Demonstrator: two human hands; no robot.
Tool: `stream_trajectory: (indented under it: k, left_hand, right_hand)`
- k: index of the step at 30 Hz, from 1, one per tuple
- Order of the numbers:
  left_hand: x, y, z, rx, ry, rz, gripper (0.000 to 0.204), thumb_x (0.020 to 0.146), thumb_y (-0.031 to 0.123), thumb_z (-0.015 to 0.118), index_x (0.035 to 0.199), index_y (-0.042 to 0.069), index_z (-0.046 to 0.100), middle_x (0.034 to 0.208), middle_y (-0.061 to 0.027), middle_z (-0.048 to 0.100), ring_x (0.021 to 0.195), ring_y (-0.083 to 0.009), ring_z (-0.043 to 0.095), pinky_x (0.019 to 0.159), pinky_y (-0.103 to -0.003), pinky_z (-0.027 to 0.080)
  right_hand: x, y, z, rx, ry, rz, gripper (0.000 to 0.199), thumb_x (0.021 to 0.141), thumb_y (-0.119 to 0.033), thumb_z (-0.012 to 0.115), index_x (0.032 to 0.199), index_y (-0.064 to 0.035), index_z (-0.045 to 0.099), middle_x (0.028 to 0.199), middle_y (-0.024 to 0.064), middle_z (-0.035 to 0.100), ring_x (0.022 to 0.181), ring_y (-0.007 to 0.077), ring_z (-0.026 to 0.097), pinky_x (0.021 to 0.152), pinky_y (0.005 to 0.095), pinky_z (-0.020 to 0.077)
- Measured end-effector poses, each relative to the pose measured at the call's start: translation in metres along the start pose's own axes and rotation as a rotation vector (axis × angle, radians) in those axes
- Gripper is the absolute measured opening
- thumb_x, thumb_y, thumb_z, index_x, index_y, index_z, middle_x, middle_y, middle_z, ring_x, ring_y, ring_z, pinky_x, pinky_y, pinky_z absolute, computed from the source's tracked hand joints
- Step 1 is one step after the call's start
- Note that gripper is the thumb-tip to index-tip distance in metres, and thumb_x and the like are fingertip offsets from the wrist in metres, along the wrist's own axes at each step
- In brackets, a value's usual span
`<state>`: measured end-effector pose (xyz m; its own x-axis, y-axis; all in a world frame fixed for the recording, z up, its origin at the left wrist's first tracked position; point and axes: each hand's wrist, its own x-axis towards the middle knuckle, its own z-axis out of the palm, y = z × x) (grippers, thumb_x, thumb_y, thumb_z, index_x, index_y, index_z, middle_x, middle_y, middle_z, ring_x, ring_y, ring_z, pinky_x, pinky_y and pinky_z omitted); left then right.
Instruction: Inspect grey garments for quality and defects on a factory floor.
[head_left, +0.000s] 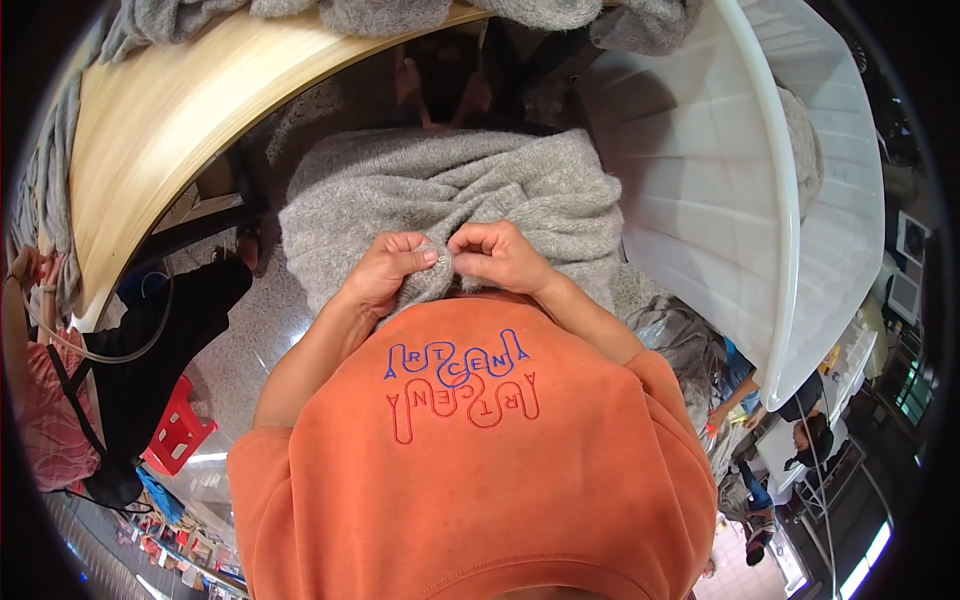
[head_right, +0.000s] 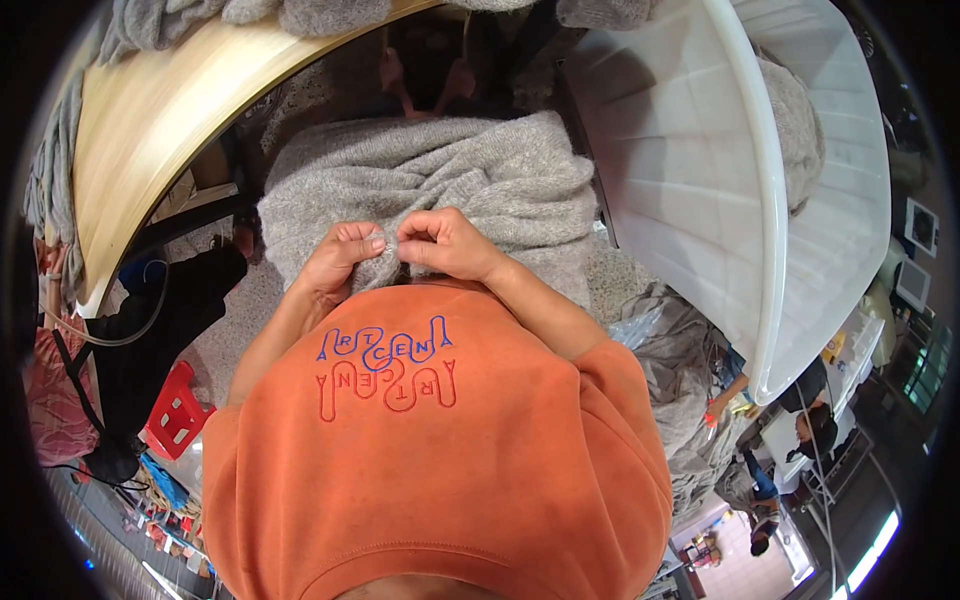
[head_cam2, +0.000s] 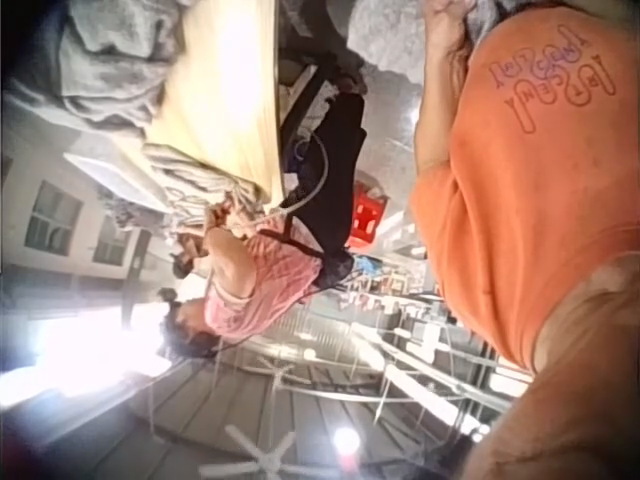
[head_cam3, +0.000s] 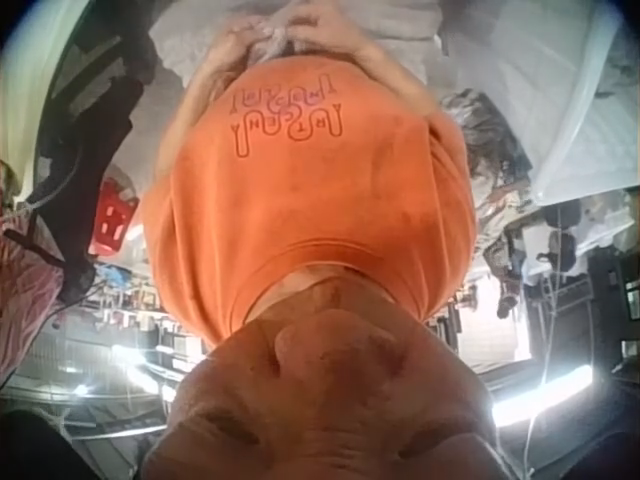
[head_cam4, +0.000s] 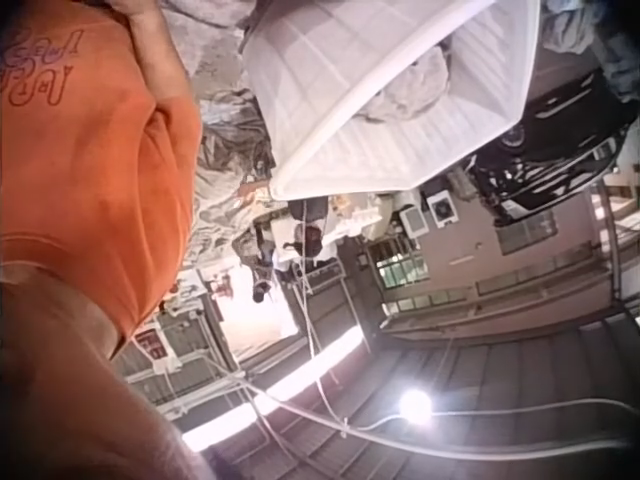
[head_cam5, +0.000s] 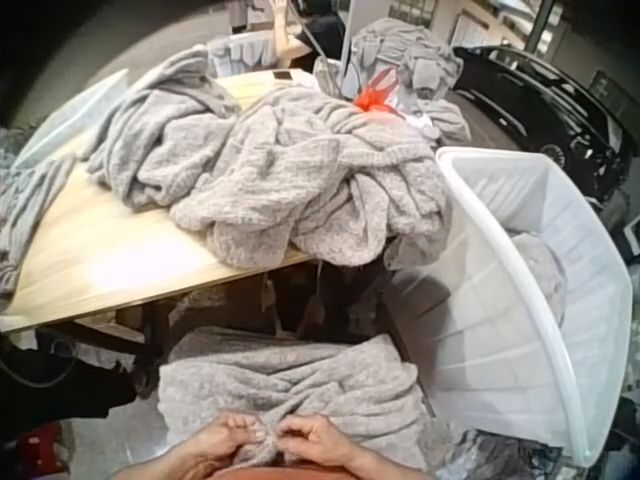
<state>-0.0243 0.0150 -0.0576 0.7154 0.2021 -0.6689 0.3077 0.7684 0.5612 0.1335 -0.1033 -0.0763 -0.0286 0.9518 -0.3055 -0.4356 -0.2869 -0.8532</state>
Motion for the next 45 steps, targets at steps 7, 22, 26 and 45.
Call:
stream_trajectory:
  k: [7, 22, 26, 45]
  left_hand:
    - [-0.001, 0.001, 0.003, 0.019, -0.075, -0.021, 0.011, 0.081, 0.01, 0.061, 0.083, -0.001, 0.06, 0.075, -0.0043, 0.061, 0.07, -0.009, 0.054, 0.066, -0.022, 0.043]
    - [-0.006, -0.007, 0.01, 0.779, 0.121, 0.26, 0.008, 0.078, 0.006, 0.058, 0.081, -0.002, 0.058, 0.067, -0.0089, 0.06, 0.057, -0.015, 0.055, 0.053, -0.029, 0.042]
    - [-0.004, -0.015, 0.012, 0.911, 0.284, 0.494, 0.008, 0.074, 0.004, 0.058, 0.08, -0.001, 0.058, 0.067, -0.017, 0.058, 0.056, -0.0237, 0.056, 0.052, -0.033, 0.043]
    - [0.003, -0.017, 0.01, 0.714, 0.283, 0.508, 0.014, 0.07, -0.003, 0.054, 0.082, 0.0, 0.059, 0.073, -0.011, 0.061, 0.06, -0.0205, 0.058, 0.054, -0.029, 0.046]
  right_hand:
    - [0.0, 0.002, -0.007, -0.095, -0.108, -0.046, 0.008, 0.078, -0.003, 0.061, 0.085, 0.0012, 0.061, 0.076, -0.0001, 0.06, 0.072, 0.0052, 0.051, 0.065, 0.0211, 0.0426]
    - [-0.001, 0.013, -0.011, -0.14, -0.074, 0.001, 0.005, 0.079, -0.004, 0.058, 0.08, 0.0004, 0.06, 0.073, -0.0011, 0.058, 0.069, 0.0046, 0.05, 0.063, 0.0208, 0.0418]
    - [0.004, 0.015, -0.004, -0.211, -0.024, -0.052, 0.006, 0.08, -0.004, 0.056, 0.083, 0.0006, 0.059, 0.072, -0.0023, 0.056, 0.068, 0.0036, 0.048, 0.062, 0.0201, 0.0406]
    - [0.005, 0.014, 0.005, -0.406, 0.136, -0.243, 0.006, 0.078, -0.002, 0.06, 0.082, 0.001, 0.059, 0.072, 0.0028, 0.06, 0.066, 0.0086, 0.055, 0.06, 0.0247, 0.0451]
